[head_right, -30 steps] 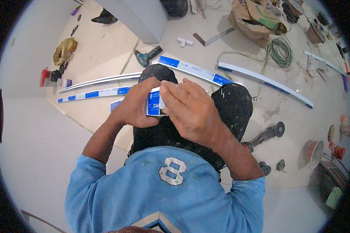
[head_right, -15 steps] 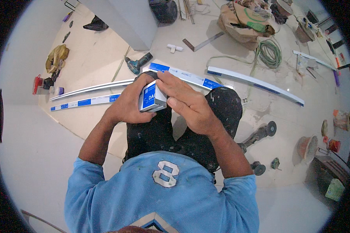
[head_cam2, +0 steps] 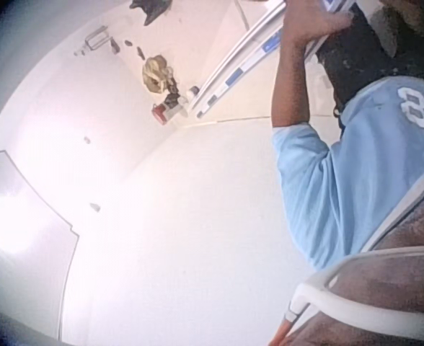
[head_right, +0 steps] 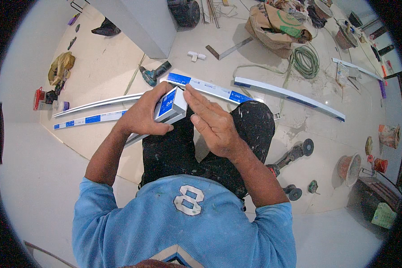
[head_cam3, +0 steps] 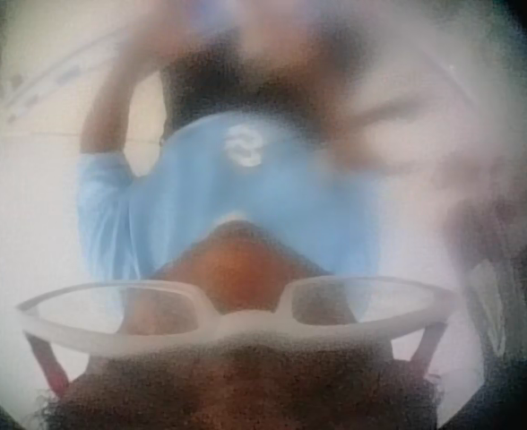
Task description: The person uses an angle grinder to smooth the edges of a metal profile while sitting on the floor. Afterwards, they stand up and search through a bag of hardware to find small metal pieces.
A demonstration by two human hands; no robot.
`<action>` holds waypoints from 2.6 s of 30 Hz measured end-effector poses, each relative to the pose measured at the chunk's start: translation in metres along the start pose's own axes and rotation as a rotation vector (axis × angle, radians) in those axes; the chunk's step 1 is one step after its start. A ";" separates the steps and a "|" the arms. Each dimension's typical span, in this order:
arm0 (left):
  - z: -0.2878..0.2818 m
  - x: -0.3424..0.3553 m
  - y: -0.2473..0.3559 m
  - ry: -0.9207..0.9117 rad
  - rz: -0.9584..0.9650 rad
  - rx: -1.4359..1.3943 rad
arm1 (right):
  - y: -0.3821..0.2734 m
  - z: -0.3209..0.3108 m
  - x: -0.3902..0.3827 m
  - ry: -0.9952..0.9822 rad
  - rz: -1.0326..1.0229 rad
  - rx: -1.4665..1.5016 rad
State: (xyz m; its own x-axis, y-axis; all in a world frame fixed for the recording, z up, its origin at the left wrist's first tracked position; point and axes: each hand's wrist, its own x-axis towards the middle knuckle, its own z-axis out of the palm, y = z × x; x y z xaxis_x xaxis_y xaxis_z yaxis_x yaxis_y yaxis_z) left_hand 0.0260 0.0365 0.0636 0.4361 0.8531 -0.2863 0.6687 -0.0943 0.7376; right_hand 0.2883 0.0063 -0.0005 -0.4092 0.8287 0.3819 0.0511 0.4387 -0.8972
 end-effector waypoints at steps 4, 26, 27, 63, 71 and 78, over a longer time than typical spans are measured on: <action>-0.003 0.002 -0.011 0.019 0.110 0.011 | -0.002 -0.002 0.000 0.053 -0.115 -0.154; -0.013 0.029 -0.023 -0.164 0.091 0.069 | -0.019 -0.022 0.044 0.009 0.291 0.136; -0.011 0.028 -0.024 -0.146 0.085 0.083 | -0.018 -0.023 0.047 0.005 0.359 0.190; 0.003 0.013 0.006 0.027 0.226 0.339 | -0.037 -0.039 0.038 -0.077 -0.057 -0.302; 0.000 0.039 0.032 -0.150 0.289 0.415 | -0.057 -0.042 0.035 -0.089 -0.216 -0.777; 0.022 0.123 0.106 -0.231 0.490 0.510 | -0.073 -0.105 0.028 -0.058 -0.041 -1.005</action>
State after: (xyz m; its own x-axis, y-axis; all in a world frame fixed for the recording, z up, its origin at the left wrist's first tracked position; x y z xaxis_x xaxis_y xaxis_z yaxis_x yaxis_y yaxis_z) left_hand 0.1633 0.1201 0.0930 0.8342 0.5277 -0.1605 0.5370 -0.7107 0.4544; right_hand 0.3683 0.0344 0.0987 -0.4703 0.7997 0.3731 0.7696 0.5786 -0.2701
